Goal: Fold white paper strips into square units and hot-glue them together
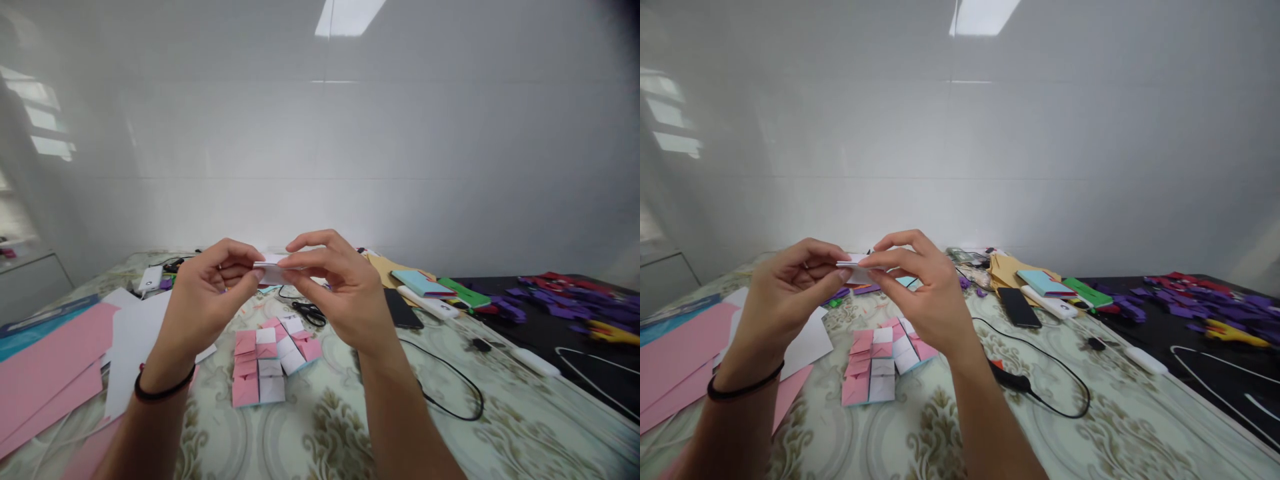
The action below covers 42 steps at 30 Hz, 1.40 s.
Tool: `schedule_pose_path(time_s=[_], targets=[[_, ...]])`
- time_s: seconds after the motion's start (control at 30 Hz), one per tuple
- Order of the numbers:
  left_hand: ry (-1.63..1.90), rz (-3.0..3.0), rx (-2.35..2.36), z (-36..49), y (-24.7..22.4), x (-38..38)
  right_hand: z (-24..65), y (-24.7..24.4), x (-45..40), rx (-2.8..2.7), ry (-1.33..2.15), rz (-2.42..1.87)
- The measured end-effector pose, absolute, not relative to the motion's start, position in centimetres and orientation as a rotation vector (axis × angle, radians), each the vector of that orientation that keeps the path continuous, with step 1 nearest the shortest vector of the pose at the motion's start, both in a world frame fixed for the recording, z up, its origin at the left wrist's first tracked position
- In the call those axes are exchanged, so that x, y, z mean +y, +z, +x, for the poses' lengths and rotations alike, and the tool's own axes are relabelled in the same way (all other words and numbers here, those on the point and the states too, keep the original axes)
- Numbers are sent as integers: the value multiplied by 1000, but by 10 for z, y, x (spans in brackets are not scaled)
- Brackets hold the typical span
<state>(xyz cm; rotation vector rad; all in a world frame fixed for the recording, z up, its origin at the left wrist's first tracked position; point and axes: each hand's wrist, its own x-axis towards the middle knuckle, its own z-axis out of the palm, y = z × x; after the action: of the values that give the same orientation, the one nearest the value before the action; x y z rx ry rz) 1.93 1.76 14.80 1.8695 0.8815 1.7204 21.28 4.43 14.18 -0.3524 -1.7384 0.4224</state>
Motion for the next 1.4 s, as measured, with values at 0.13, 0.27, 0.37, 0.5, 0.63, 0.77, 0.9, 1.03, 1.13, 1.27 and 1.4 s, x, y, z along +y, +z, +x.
schedule_pose_path(time_s=[0.13,0.27,0.37,0.5,0.63,0.77,0.9,1.03,1.13,1.27,1.4], targets=[[1730,1837,877,19,149,18,213,142,46,-1778,302,-367],[1704,1831,860,19,151,18,214,141,47,-1792,275,-378],[1666,1842,857,19,150,17,213,141,46,-1792,349,-379],[1650,1858,857,22,150,17,214,142,44,-1808,386,-386],[1669,1809,853,25,150,17,214,142,45,-1823,317,-380],[1647,1753,791,25,150,18,214,142,46,-1792,219,-396],[1615,1770,817,23,151,17,214,141,46,-1748,203,-409],[1647,1763,850,23,152,17,215,141,46,-1774,239,-399],[1669,1778,826,23,151,19,214,141,46,-1779,296,-373],[1671,1788,814,23,150,21,208,140,47,-1691,372,-333],[1685,1786,825,24,151,20,202,137,47,-1629,571,-324]])
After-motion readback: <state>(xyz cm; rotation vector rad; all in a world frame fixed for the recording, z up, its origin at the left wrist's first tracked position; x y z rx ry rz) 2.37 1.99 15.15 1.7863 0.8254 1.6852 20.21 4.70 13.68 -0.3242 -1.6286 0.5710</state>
